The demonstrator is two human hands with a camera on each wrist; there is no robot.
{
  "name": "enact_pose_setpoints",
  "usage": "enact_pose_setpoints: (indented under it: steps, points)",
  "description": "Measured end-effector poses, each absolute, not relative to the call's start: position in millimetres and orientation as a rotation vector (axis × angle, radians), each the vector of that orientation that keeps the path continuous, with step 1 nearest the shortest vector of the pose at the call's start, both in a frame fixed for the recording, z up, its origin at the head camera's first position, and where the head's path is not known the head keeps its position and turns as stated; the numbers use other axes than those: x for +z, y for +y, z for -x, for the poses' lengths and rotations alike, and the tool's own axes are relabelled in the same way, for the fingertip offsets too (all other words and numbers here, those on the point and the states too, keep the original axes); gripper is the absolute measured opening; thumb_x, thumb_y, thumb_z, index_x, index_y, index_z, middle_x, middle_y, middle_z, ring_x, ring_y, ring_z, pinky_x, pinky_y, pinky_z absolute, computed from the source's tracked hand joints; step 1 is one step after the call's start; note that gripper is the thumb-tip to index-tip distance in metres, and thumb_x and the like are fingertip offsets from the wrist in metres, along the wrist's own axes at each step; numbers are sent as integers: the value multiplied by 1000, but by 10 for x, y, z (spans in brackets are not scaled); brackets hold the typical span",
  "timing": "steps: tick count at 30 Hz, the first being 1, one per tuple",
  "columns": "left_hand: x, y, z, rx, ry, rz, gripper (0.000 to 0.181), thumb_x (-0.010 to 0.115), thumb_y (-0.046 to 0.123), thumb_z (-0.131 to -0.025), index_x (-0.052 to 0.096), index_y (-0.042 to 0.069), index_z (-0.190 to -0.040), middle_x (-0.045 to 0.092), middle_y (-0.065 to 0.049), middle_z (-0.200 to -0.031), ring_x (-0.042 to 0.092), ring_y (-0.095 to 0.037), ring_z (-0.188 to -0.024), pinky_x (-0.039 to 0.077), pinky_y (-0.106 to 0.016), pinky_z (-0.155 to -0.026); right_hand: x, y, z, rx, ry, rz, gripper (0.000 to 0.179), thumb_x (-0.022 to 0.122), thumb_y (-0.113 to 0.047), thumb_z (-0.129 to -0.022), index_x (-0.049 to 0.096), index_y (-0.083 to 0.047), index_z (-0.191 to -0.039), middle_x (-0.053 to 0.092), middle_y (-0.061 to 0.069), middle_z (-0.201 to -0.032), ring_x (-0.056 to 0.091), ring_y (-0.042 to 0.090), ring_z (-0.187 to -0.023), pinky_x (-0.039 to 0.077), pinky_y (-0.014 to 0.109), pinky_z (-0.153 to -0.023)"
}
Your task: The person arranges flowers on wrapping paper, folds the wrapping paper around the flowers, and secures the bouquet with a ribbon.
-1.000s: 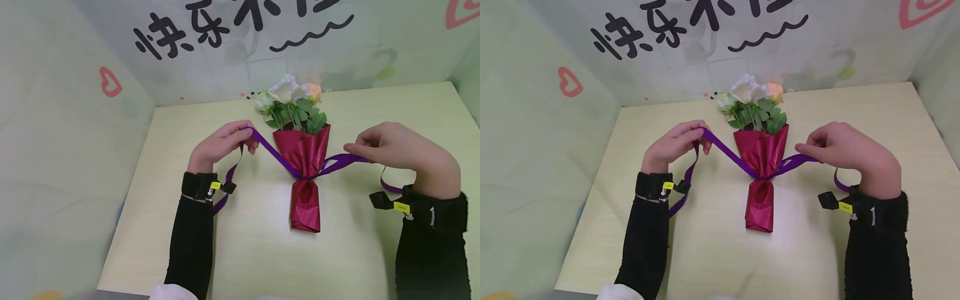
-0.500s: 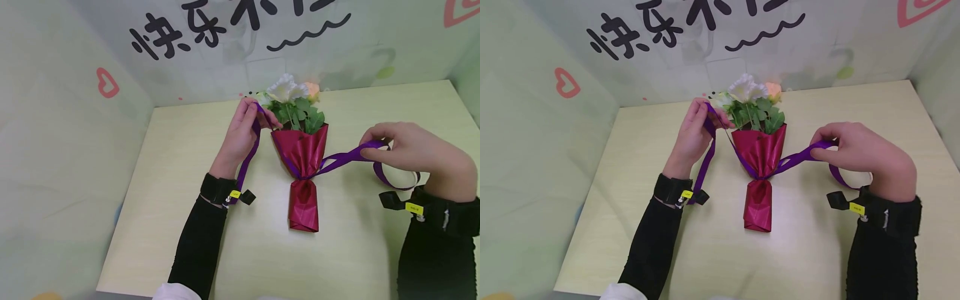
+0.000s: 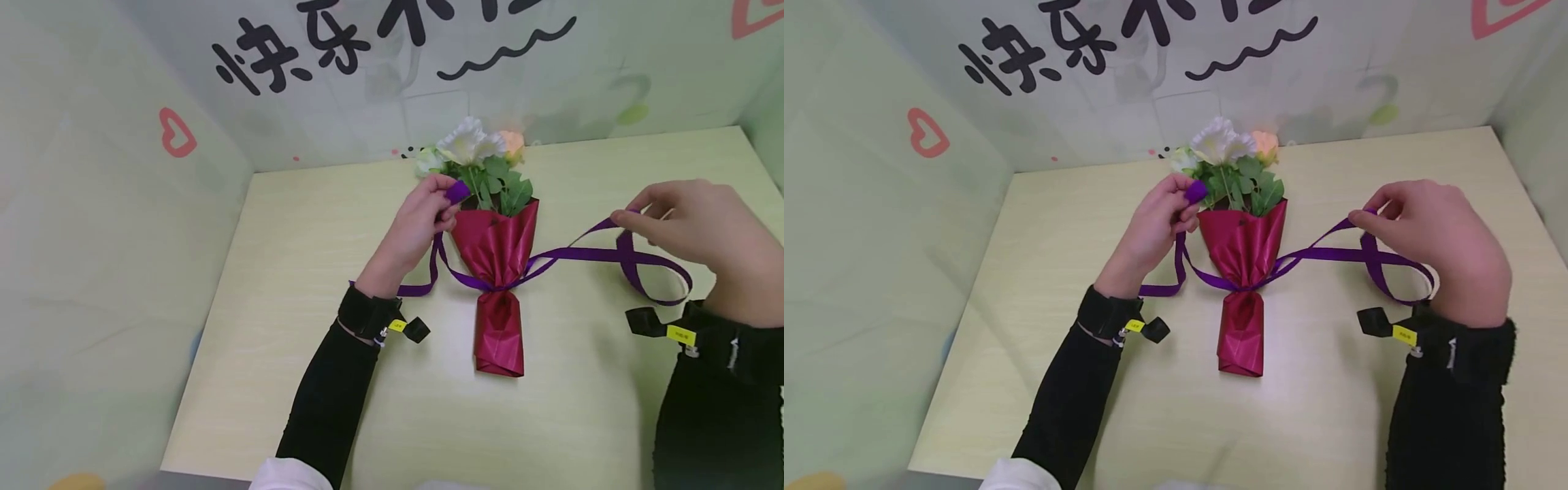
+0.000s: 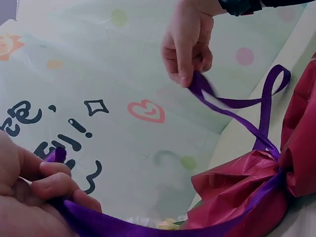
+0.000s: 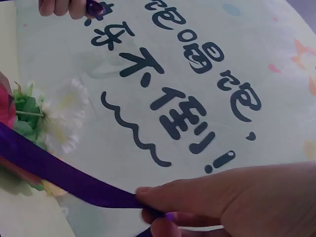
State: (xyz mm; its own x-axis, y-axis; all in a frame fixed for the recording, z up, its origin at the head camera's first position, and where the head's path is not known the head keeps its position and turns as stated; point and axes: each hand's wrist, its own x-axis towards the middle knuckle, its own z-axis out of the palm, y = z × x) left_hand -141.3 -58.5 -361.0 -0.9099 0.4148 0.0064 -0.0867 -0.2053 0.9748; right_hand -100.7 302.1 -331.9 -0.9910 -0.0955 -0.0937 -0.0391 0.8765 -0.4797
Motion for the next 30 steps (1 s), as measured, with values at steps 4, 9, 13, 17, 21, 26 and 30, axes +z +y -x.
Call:
enact_pose_setpoints:
  steps: [4, 9, 13, 17, 21, 26, 30]
  points:
    - [-3617, -579, 1377, 1974, 1878, -488, 19, 40, 0, -117, 44, 3, -135, 62, -12, -96, 50, -19, -75, 42, -26, -70, -3404, 2647, 1084, -1014, 3017, 63, 37, 71, -39, -108, 78, -5, -117, 79, 17, -94, 70, 23, -81, 44, 36, -69]
    - [-3640, -598, 1388, 1854, 1934, -561, 31, 47, 3, -116, 48, 1, -147, 77, -18, -111, 63, -27, -78, 51, -32, -76, -3630, 2045, 1174, -1230, 2923, 431, 24, 69, -21, -110, 79, -5, -124, 81, 15, -99, 73, 20, -79, 48, 25, -66]
    - [-3669, -669, 1455, 1866, 2022, -437, 26, 51, 5, -116, 61, -4, -138, 80, -17, -110, 71, -21, -81, 54, -30, -87, -3850, 1732, 1241, -1261, 2706, 777, 31, 65, -9, -111, 67, 0, -141, 79, 17, -115, 77, 34, -102, 62, 44, -88]
    - [-3695, -732, 1505, 1858, 2045, -325, 21, 53, 7, -116, 64, -5, -128, 81, -18, -106, 73, -22, -79, 53, -29, -90, -3934, 1700, 1264, -1300, 2592, 848, 43, 59, -2, -112, 48, -1, -154, 76, 18, -130, 74, 34, -117, 58, 46, -94]
    - [-3716, -699, 1498, 1736, 2074, -321, 20, 56, 9, -115, 65, -6, -124, 82, -17, -104, 73, -30, -77, 54, -32, -82, -3852, 1808, 1237, -1342, 2666, 764, 36, 62, -7, -111, 58, -1, -146, 78, 17, -122, 73, 29, -95, 50, 29, -71]
    - [-3749, -588, 1447, 1545, 2144, -463, 23, 59, 10, -114, 68, -8, -123, 81, -18, -99, 72, -32, -75, 59, -45, -77, -3705, 1864, 1168, -1359, 2755, 682, 30, 71, -20, -108, 74, -6, -134, 78, 9, -104, 66, 22, -81, 51, 26, -67]
    - [-3755, -523, 1413, 1480, 2133, -589, 23, 59, 10, -114, 70, -8, -123, 80, -17, -98, 73, -33, -76, 59, -56, -78, -3667, 1857, 1153, -1347, 2792, 677, 21, 76, -19, -105, 81, -8, -123, 79, 4, -98, 67, 21, -77, 52, 25, -66]
